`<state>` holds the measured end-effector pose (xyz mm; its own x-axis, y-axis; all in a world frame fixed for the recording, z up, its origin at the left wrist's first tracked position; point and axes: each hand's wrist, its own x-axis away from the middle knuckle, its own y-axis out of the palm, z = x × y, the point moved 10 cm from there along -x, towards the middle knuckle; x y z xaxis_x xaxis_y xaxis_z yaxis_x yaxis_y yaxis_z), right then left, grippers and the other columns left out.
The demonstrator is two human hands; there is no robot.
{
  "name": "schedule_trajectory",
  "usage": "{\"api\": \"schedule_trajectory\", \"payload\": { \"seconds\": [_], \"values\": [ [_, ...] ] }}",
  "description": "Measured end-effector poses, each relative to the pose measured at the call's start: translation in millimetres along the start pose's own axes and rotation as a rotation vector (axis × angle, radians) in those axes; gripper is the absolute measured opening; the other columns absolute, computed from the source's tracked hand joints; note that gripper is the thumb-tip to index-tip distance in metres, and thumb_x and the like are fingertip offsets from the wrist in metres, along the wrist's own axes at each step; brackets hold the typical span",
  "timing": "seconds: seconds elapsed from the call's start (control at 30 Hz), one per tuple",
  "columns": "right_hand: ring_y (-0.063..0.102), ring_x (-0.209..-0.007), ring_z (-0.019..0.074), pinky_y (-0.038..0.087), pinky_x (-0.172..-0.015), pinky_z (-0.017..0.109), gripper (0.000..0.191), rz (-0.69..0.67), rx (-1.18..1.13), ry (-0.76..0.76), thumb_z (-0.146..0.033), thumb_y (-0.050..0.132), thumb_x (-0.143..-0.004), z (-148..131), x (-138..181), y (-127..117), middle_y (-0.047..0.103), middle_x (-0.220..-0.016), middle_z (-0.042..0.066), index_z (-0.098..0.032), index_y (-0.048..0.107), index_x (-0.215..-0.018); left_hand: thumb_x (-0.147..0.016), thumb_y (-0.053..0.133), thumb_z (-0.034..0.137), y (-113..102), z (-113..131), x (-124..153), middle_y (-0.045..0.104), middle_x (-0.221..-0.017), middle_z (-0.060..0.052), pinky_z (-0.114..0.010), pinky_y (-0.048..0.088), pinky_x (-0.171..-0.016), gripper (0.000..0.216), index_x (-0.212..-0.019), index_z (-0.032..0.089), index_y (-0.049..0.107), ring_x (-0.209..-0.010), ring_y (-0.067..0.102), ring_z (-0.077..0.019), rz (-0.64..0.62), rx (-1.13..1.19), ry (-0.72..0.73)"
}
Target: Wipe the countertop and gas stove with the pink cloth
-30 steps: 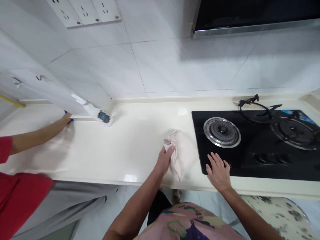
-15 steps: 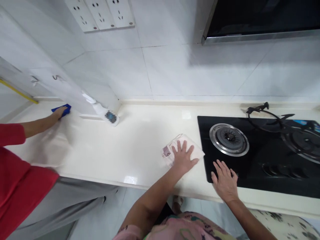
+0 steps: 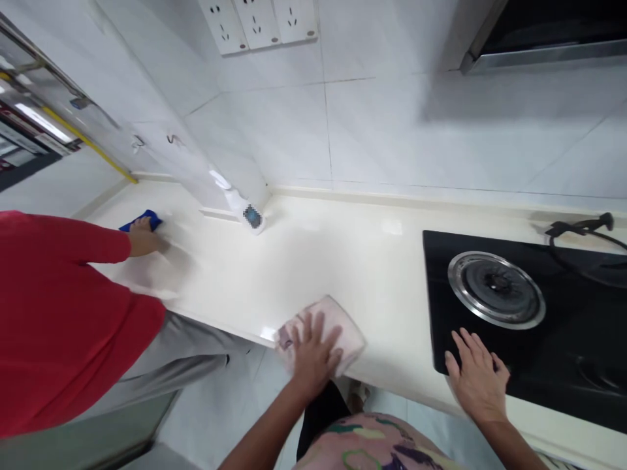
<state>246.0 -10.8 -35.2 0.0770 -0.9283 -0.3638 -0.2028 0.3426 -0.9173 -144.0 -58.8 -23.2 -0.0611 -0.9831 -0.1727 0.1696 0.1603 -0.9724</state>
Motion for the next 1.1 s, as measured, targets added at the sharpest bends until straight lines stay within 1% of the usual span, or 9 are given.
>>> {"api": "schedule_trajectory", "payload": {
  "seconds": [0.2,0.3,0.37,0.5,0.67,0.77,0.87,0.97,1.1],
  "values": [
    [0.048,-0.147,0.0362,0.03,-0.117,0.062,0.057,0.008,-0.04,0.011,-0.039,0.035,-0.104,3,3,2,0.054,-0.159,0.016,-0.021,0.047,-0.157,-0.1,0.047,0.065,-46,-195,-21,0.018,-0.178,-0.017,-0.08,0.018,-0.119,0.071,-0.163,0.035,0.039,-0.162,0.009,-0.0484,-0.13,-0.122,-0.744],
    [0.05,-0.145,0.0376,0.031,-0.116,0.064,0.059,0.024,-0.041,0.001,-0.039,0.037,-0.104,1,2,1,0.054,-0.159,0.016,-0.023,0.043,-0.161,-0.1,0.04,0.068,-65,-241,-49,0.017,-0.177,-0.018,-0.081,0.018,-0.119,0.073,-0.164,0.033,0.039,-0.162,0.01,-0.0497,-0.092,-0.132,-0.899],
    [0.051,-0.144,0.038,0.032,-0.115,0.064,0.06,0.035,-0.034,-0.017,-0.038,0.039,-0.104,-3,1,-2,0.054,-0.158,0.017,-0.022,0.041,-0.162,-0.1,0.037,0.068,-66,-246,-73,0.017,-0.178,-0.018,-0.082,0.015,-0.119,0.074,-0.164,0.031,0.039,-0.161,0.011,-0.0514,-0.077,-0.111,-0.935],
    [0.051,-0.144,0.0374,0.031,-0.116,0.063,0.061,0.025,-0.027,-0.009,-0.037,0.04,-0.103,-6,-2,-4,0.054,-0.158,0.016,-0.024,0.041,-0.162,-0.099,0.036,0.068,-40,-191,-132,0.013,-0.178,-0.017,-0.084,0.007,-0.119,0.076,-0.165,0.03,0.037,-0.161,0.005,-0.0531,-0.131,-0.022,-0.776],
    [0.05,-0.145,0.0365,0.03,-0.117,0.062,0.057,0.013,-0.009,-0.013,-0.036,0.04,-0.103,-5,-2,-3,0.055,-0.157,0.016,-0.021,0.045,-0.158,-0.096,0.05,0.067,7,-31,-170,0.019,-0.178,-0.014,-0.081,-0.001,-0.12,0.072,-0.161,0.035,0.044,-0.163,0.002,-0.05,-0.169,0.063,-0.346],
    [0.05,-0.145,0.0349,0.029,-0.118,0.059,0.054,0.019,0.009,-0.025,-0.037,0.04,-0.104,-5,-1,-4,0.056,-0.157,0.017,-0.019,0.048,-0.155,-0.094,0.051,0.073,32,82,-148,0.019,-0.178,-0.013,-0.084,0.0,-0.119,0.075,-0.161,0.038,0.044,-0.162,0.005,-0.0527,-0.199,0.182,-0.01],
    [0.049,-0.145,0.0343,0.03,-0.118,0.058,0.053,0.003,0.018,-0.025,-0.037,0.038,-0.105,-5,-1,-4,0.056,-0.157,0.017,-0.017,0.05,-0.153,-0.095,0.047,0.075,35,157,-92,0.015,-0.179,-0.009,-0.078,0.004,-0.123,0.076,-0.163,0.043,0.037,-0.163,0.008,-0.0474,-0.181,0.26,0.268],
    [0.049,-0.146,0.0347,0.03,-0.118,0.059,0.055,0.001,0.002,-0.017,-0.037,0.037,-0.105,-3,0,-5,0.054,-0.158,0.017,-0.017,0.049,-0.155,-0.094,0.05,0.073,27,162,-33,0.017,-0.179,-0.007,-0.074,0.006,-0.126,0.074,-0.162,0.044,0.039,-0.164,0.011,-0.0433,-0.158,0.258,0.369],
    [0.05,-0.145,0.0379,0.032,-0.115,0.063,0.06,0.015,-0.058,-0.006,-0.037,0.039,-0.103,1,2,-5,0.054,-0.159,0.016,-0.021,0.043,-0.161,-0.089,0.061,0.073,10,72,11,0.031,-0.175,-0.007,-0.073,0.008,-0.126,0.075,-0.157,0.045,0.047,-0.162,0.02,-0.0442,-0.113,0.154,0.169]
  ]
}}
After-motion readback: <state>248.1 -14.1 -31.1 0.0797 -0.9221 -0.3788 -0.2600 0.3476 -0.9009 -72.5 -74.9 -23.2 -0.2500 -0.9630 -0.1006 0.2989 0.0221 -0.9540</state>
